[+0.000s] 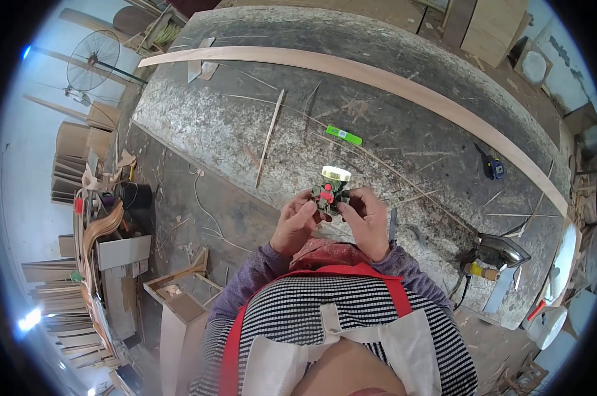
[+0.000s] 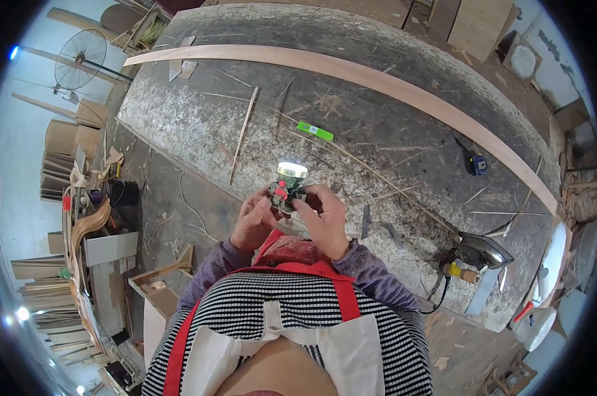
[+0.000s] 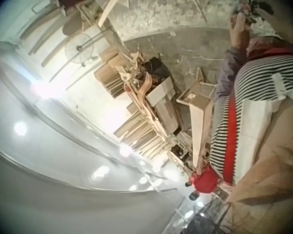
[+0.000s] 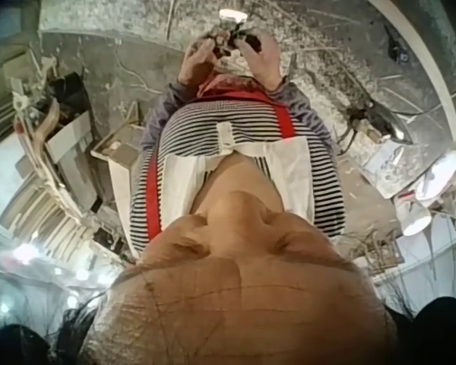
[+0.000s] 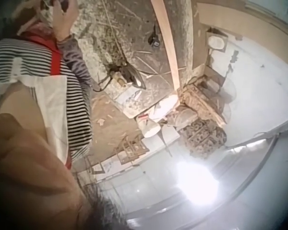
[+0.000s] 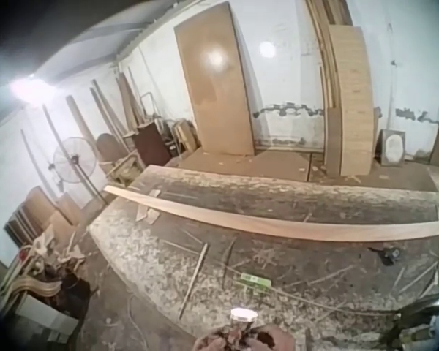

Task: The recorder packages wooden strips in plastic and subsequently inspects and tests a small electronic circuit board component with an LED light.

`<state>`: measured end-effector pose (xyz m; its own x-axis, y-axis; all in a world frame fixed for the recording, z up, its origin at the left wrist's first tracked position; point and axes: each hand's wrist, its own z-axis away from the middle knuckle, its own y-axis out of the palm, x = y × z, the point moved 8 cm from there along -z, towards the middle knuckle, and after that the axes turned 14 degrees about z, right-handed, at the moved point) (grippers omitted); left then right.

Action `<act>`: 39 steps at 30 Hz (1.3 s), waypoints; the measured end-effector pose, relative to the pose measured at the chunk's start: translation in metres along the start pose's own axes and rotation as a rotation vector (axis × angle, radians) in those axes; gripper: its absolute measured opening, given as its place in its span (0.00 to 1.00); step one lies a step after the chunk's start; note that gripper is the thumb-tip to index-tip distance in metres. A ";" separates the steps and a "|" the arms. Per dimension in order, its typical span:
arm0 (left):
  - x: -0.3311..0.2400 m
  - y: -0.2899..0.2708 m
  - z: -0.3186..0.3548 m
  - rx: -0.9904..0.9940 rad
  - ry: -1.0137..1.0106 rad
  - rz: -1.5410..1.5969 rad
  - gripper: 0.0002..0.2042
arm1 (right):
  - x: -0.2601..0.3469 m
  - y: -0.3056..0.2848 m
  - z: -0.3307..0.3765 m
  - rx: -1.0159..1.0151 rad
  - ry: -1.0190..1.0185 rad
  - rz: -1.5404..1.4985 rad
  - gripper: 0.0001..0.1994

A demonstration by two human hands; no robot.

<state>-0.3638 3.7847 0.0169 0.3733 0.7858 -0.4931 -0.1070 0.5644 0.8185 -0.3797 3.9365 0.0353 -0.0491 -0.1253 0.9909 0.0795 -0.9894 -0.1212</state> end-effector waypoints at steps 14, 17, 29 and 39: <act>0.019 -0.009 0.002 0.056 -0.152 0.551 0.21 | 0.006 0.012 -0.005 0.117 -0.136 0.002 0.10; 0.022 -0.015 -0.001 0.048 -0.213 0.591 0.21 | -0.025 0.011 -0.008 0.066 0.125 -0.176 0.14; 0.032 -0.013 -0.001 0.000 -0.301 0.705 0.24 | -0.026 0.036 -0.017 0.351 0.168 -0.529 0.25; 0.033 -0.009 -0.002 -0.043 -0.295 0.597 0.23 | -0.030 0.034 -0.020 0.294 0.123 -0.563 0.26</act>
<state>-0.3525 3.8067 -0.0074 0.4744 0.8679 0.1471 -0.4074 0.0683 0.9107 -0.3954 3.9048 0.0006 -0.2748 0.3821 0.8823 0.2767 -0.8474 0.4532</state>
